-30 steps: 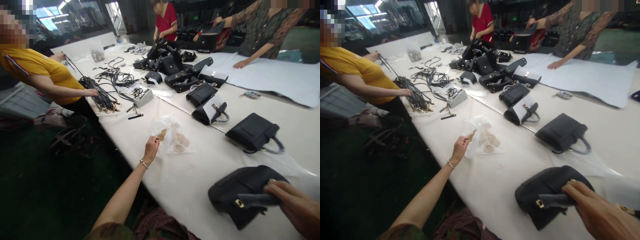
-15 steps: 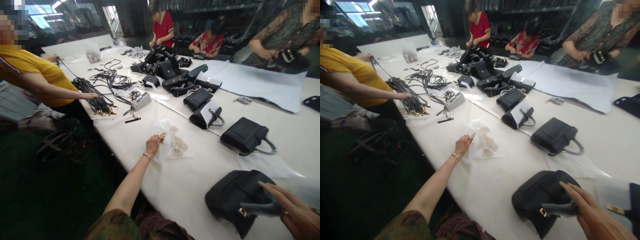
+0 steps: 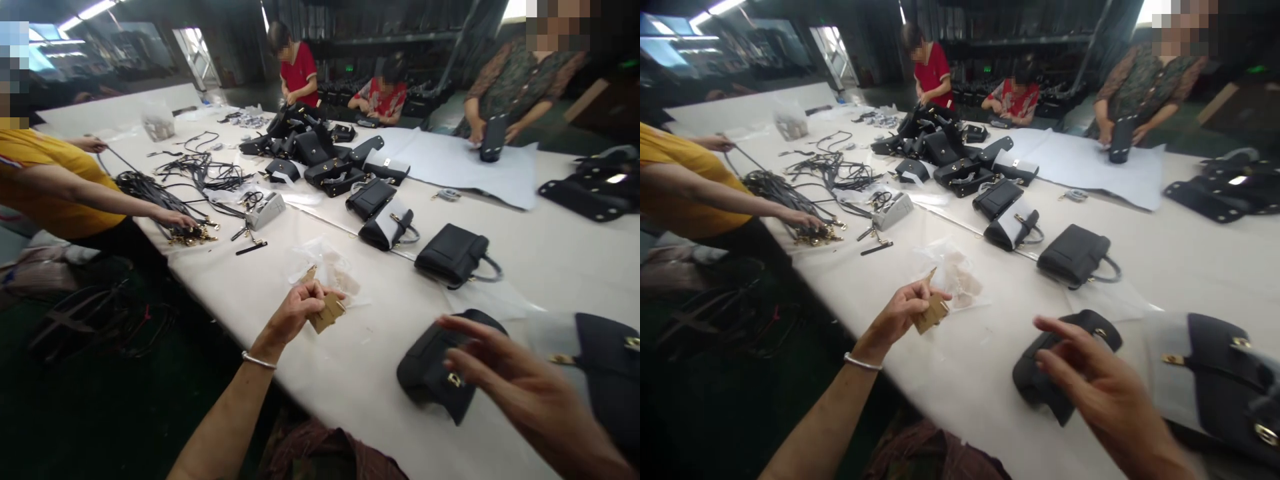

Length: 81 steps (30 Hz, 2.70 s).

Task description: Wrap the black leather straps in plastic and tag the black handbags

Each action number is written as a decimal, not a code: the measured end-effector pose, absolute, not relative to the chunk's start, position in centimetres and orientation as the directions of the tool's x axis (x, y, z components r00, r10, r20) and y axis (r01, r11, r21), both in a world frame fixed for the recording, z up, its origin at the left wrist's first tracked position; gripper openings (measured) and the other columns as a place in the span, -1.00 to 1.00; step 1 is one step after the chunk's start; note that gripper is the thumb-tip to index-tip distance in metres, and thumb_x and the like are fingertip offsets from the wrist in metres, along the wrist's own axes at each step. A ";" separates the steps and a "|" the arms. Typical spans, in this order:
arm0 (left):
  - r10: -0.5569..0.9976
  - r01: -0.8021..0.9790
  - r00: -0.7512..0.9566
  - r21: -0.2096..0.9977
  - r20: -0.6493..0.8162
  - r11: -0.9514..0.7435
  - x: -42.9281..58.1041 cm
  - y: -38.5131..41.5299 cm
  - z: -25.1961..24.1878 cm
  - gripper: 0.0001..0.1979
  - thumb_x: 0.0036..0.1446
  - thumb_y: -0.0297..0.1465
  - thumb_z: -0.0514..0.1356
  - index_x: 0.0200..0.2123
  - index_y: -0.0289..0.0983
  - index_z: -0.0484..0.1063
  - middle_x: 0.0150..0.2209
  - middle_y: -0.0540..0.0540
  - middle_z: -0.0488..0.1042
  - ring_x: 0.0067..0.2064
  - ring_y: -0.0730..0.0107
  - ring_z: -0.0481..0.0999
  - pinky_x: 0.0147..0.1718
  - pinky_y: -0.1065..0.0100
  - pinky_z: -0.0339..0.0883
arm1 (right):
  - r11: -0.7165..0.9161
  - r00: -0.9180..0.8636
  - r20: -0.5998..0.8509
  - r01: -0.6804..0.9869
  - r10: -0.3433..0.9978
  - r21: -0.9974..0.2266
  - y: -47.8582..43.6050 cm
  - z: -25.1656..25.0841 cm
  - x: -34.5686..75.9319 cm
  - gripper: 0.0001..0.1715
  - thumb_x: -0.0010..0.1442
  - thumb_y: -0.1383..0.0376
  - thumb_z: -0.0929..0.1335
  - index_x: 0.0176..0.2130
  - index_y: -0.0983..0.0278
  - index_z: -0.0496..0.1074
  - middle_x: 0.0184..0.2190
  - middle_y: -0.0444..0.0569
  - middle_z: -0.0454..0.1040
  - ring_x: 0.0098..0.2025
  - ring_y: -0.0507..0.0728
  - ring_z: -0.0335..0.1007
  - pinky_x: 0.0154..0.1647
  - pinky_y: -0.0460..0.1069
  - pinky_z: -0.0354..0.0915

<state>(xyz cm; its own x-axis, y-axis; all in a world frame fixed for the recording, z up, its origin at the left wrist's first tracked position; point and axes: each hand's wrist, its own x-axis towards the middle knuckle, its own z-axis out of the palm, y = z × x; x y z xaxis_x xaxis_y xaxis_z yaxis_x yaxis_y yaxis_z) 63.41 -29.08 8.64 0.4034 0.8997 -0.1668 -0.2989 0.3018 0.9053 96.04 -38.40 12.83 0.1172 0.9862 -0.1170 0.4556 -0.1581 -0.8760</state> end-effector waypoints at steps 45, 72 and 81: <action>0.114 0.402 0.814 0.694 -0.570 0.597 77.4 -37.0 -0.3 -0.77 -0.05 -0.27 0.30 -0.42 -0.28 0.35 -0.51 0.00 0.42 -0.50 0.43 0.40 -0.45 0.38 0.27 | -0.232 0.368 -0.559 -0.641 0.743 -0.731 -49.4 5.4 94.0 -0.62 -0.01 0.08 0.57 -0.26 0.23 0.52 -0.48 -0.10 0.49 -0.54 0.01 0.32 -0.52 -0.05 0.29; 0.268 0.002 0.933 0.741 0.241 -0.672 87.3 -27.0 0.1 -0.69 0.33 -0.36 0.02 -0.15 -0.19 0.58 -0.08 -0.16 0.53 -0.09 0.23 0.46 -0.10 0.31 0.28 | -0.584 -0.018 -0.624 -0.376 0.781 -0.720 -40.6 4.6 103.5 -0.64 0.03 0.21 0.51 -0.17 0.27 0.46 -0.41 -0.09 0.47 -0.43 0.04 0.42 -0.68 -0.17 0.29; 0.656 0.028 0.749 0.985 0.090 -0.168 83.3 -29.7 0.7 -0.94 0.12 -0.42 0.26 -0.40 -0.25 0.53 -0.22 -0.15 0.55 -0.14 0.27 0.50 -0.08 0.28 0.33 | -0.656 0.328 -0.597 0.100 0.732 -0.748 -43.4 4.8 101.7 -0.56 -0.03 0.09 0.46 -0.18 0.27 0.49 -0.44 -0.04 0.56 -0.38 0.15 0.47 -0.51 -0.05 0.35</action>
